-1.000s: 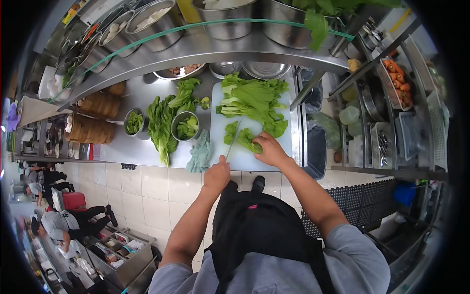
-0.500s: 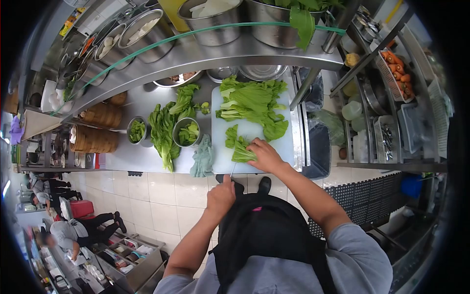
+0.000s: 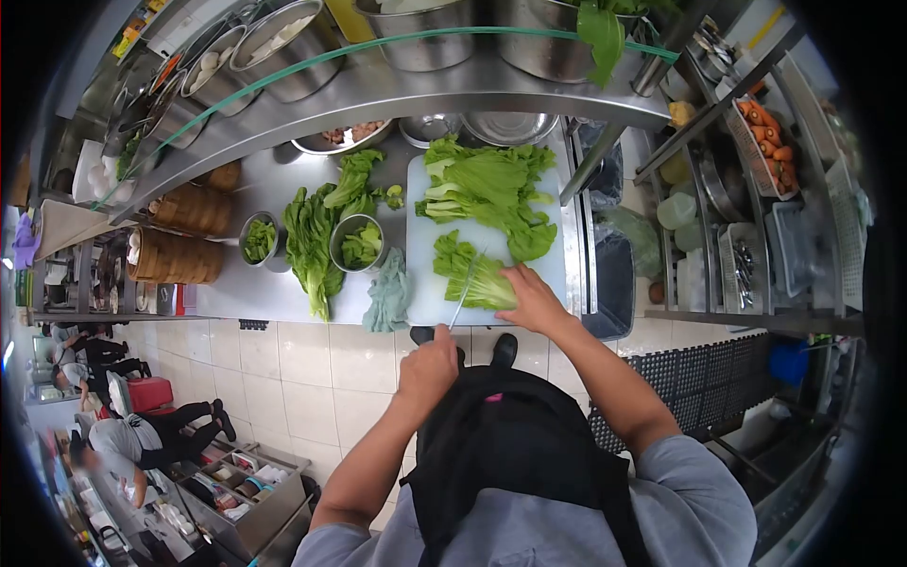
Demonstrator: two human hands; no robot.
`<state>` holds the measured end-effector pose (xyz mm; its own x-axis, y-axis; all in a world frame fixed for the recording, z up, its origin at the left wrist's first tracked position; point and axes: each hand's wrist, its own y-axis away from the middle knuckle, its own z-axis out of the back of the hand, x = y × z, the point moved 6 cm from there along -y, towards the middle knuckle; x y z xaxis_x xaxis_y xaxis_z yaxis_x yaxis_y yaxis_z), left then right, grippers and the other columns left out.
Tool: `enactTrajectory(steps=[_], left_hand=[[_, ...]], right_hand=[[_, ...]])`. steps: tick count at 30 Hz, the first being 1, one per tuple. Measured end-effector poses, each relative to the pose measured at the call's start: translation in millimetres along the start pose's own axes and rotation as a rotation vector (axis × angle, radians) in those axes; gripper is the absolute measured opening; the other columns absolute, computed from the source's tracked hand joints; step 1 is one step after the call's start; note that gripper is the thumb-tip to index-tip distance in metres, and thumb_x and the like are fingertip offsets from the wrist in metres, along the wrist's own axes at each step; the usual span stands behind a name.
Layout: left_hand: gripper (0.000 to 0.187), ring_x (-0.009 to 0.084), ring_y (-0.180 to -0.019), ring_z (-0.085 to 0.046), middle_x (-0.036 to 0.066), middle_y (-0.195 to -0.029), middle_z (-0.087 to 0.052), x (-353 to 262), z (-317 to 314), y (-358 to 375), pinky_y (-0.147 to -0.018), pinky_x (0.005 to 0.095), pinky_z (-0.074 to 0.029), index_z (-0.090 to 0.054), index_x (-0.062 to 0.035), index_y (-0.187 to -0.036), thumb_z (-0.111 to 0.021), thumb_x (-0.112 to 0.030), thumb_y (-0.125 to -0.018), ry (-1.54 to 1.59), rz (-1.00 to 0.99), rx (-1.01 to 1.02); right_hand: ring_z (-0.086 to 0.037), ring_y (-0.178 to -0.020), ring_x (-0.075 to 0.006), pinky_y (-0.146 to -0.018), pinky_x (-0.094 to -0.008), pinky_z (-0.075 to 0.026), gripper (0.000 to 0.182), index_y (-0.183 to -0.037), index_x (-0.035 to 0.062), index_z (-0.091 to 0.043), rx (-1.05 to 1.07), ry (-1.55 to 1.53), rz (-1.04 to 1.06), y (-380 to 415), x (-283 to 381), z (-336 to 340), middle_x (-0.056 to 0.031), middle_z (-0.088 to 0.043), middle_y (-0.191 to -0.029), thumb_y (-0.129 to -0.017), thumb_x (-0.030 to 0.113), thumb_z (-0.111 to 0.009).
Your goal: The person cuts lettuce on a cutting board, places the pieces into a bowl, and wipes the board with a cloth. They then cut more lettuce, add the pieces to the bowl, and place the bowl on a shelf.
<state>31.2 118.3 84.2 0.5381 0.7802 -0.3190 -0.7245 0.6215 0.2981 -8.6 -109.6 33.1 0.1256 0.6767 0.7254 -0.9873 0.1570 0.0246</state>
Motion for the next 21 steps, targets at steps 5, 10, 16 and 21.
enactTrajectory(steps=[5,10,16,21], left_hand=[[0.026,0.0464,-0.066,-0.071,0.025,-0.071,-0.07,-0.3,-59.2,-5.5,-0.059,0.058,-0.057,-0.049,-0.0047,-0.111,-0.057,-0.029,-0.104,0.041,0.036,0.038],[0.027,0.048,-0.066,-0.07,0.026,-0.072,-0.069,-0.9,-52.8,-30.5,-0.06,0.059,-0.057,-0.05,-0.0039,-0.112,-0.057,-0.029,-0.104,0.039,0.001,-0.019],[0.025,0.0508,-0.066,-0.068,0.027,-0.071,-0.068,16.4,-4.2,-9.8,-0.062,0.0615,-0.055,-0.05,-0.0034,-0.11,-0.057,-0.027,-0.104,0.107,-0.026,-0.067],[0.025,0.0477,-0.065,-0.069,0.025,-0.07,-0.069,-0.1,-1.0,10.4,-0.059,0.0588,-0.055,-0.05,-0.0041,-0.107,-0.058,-0.027,-0.104,0.039,-0.091,0.004]], right_hand=[[-0.058,-0.122,-0.0429,-0.104,-0.0473,-0.049,0.061,-0.129,0.0032,-0.057,0.037,-0.048,-0.01,-2.0,-1.9,-9.8,-0.0202,-0.061,-0.125,-0.075,0.013,-0.086],[-0.061,-0.116,-0.0411,-0.103,-0.0458,-0.05,0.051,-0.125,0.0056,-0.061,0.043,0.018,0.041,-1.7,-0.6,-5.3,-0.0186,-0.063,-0.122,-0.077,0.005,-0.079],[-0.062,-0.1,-0.0352,-0.091,-0.0441,-0.052,0.022,-0.095,0.0106,-0.077,-0.127,0.215,0.062,13.2,4.1,20.1,-0.0122,-0.061,-0.104,-0.076,0.0,-0.074],[-0.062,-0.095,-0.0331,-0.086,-0.0439,-0.052,0.017,-0.09,0.0091,-0.077,-0.148,0.074,0.12,15.7,-10.9,8.3,-0.01,-0.06,-0.096,-0.077,-0.001,-0.072]])
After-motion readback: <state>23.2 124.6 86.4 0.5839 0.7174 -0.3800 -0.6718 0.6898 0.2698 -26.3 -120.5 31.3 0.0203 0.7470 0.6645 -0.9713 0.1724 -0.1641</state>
